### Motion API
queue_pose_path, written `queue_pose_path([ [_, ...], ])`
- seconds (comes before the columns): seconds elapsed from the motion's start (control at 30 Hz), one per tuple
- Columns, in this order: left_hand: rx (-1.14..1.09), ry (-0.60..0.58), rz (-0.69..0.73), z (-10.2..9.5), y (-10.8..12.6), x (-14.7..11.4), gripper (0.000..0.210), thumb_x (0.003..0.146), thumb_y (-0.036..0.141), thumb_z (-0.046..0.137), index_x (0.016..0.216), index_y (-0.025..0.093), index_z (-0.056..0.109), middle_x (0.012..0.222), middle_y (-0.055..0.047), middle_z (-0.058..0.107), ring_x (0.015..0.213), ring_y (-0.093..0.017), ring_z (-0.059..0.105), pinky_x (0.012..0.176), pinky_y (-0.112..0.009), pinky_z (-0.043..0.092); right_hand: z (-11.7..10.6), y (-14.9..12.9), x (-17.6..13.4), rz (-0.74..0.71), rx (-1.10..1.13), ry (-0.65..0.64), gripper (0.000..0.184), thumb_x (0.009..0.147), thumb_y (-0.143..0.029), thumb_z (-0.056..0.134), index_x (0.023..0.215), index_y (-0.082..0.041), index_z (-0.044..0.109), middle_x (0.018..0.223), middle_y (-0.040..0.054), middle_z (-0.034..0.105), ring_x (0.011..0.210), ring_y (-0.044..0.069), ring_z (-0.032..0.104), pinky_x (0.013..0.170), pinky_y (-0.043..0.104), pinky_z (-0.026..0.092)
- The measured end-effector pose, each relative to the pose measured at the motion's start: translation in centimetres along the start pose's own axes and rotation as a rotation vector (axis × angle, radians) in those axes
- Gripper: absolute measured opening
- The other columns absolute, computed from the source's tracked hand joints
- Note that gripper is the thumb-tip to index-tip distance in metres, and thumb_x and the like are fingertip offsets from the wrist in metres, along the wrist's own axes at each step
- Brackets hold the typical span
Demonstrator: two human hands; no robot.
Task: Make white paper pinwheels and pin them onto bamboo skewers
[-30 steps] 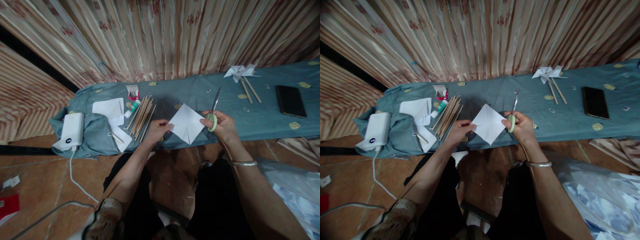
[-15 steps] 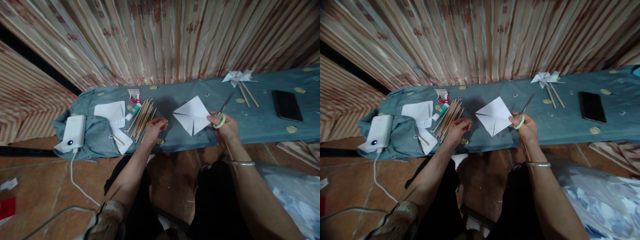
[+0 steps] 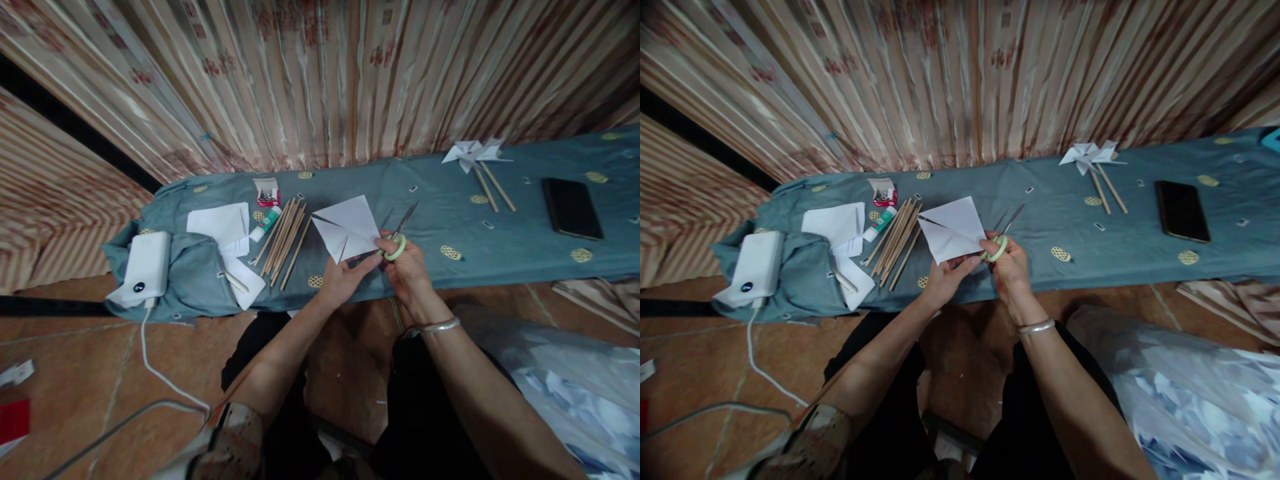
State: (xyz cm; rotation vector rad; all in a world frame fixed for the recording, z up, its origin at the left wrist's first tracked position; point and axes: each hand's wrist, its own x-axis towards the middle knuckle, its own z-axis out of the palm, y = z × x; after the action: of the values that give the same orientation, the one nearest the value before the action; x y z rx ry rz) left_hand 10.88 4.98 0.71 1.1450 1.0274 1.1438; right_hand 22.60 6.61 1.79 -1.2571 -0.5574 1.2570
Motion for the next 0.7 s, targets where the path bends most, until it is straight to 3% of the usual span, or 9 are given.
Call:
queue_pose_path([
  [0.2, 0.008, 0.135, 0.028, -1.0, 0.5, 0.1, 0.034, 0.079, 0.036, 0.072, 0.108, 0.017, 0.072, 0.113, -0.008, 0.074, 0.107, -0.022, 0.068, 0.101, -0.034, 0.05, 0.8, 0.4, -0.7, -0.004, -0.019, -0.018, 0.042, 0.045, -0.033, 0.087, 0.077, -0.021, 0.064, 0.061, -0.0075, 0.059, 0.054, 0.008, 0.053, 0.055, 0.023, 0.044],
  [0.37, 0.056, 0.233, 0.032, -2.1, 0.6, 0.5, 0.024, 0.082, 0.036, 0.067, 0.095, 0.017, 0.072, 0.1, -0.007, 0.076, 0.1, -0.022, 0.07, 0.094, -0.033, 0.052, 1.0, 0.6, -1.3, 0.021, -0.045, -0.04, 0.046, 0.043, -0.034, 0.089, 0.079, -0.021, 0.063, 0.059, -0.009, 0.058, 0.051, 0.007, 0.052, 0.055, 0.021, 0.043],
  [0.7, -0.058, 0.315, -0.003, -2.9, 0.3, 1.7, 0.02, 0.07, 0.029, 0.073, 0.086, 0.017, 0.069, 0.095, -0.007, 0.075, 0.103, -0.022, 0.068, 0.091, -0.033, 0.053, 1.2, 0.6, -1.8, 0.02, -0.16, -0.126, 0.054, 0.039, -0.043, 0.092, 0.078, -0.022, 0.061, 0.057, -0.0072, 0.061, 0.049, 0.01, 0.053, 0.053, 0.024, 0.043],
])
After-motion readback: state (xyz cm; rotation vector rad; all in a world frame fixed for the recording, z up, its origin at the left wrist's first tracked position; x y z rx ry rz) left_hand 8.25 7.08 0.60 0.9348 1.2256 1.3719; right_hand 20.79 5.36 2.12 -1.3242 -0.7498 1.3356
